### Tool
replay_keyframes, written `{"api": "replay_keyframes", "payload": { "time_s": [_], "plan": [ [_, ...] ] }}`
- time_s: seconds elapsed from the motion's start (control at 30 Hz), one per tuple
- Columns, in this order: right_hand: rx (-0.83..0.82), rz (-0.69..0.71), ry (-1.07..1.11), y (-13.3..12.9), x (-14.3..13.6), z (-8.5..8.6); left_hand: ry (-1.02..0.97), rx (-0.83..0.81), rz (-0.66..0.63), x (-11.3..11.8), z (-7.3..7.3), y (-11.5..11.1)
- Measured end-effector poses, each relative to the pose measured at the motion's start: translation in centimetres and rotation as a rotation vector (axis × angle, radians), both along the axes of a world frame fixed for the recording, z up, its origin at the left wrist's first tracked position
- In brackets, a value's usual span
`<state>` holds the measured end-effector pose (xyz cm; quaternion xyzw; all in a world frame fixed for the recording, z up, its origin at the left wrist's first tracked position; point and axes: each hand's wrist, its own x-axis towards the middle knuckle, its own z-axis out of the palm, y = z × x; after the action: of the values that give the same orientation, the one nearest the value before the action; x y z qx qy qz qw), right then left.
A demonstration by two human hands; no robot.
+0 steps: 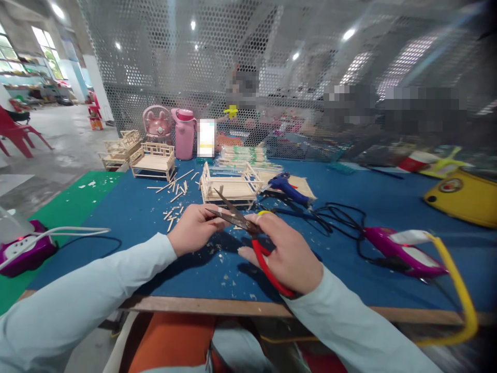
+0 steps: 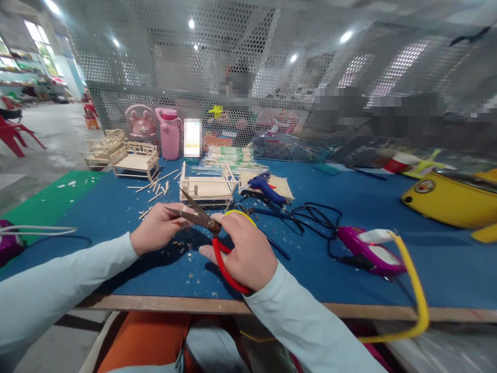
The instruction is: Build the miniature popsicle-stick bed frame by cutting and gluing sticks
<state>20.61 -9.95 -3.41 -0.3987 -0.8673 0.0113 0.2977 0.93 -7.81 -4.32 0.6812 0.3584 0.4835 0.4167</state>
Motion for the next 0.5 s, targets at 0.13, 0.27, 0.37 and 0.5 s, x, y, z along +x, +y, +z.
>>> {"api": "replay_keyframes", "payload": {
  "time_s": [0.13,0.27,0.37,0.5],
  "plan": [
    [0.022,0.033,-0.031,-0.01,0.09,0.33,0.008,-0.006,0.0,-0.06,-0.03,-0.19],
    [0.04,0.042,-0.042,0.01,0.1,0.4,0.036,-0.006,-0.006,-0.2,0.05,-0.29],
    [0.016,0.075,-0.009,0.05,0.18,0.35,0.03,-0.008,-0.009,-0.24,0.36,-0.46],
    [-0.048,0.134,0.028,0.01,0.34,0.45,0.009,0.028,-0.041,-0.22,0.79,-0.71]
  ]
}}
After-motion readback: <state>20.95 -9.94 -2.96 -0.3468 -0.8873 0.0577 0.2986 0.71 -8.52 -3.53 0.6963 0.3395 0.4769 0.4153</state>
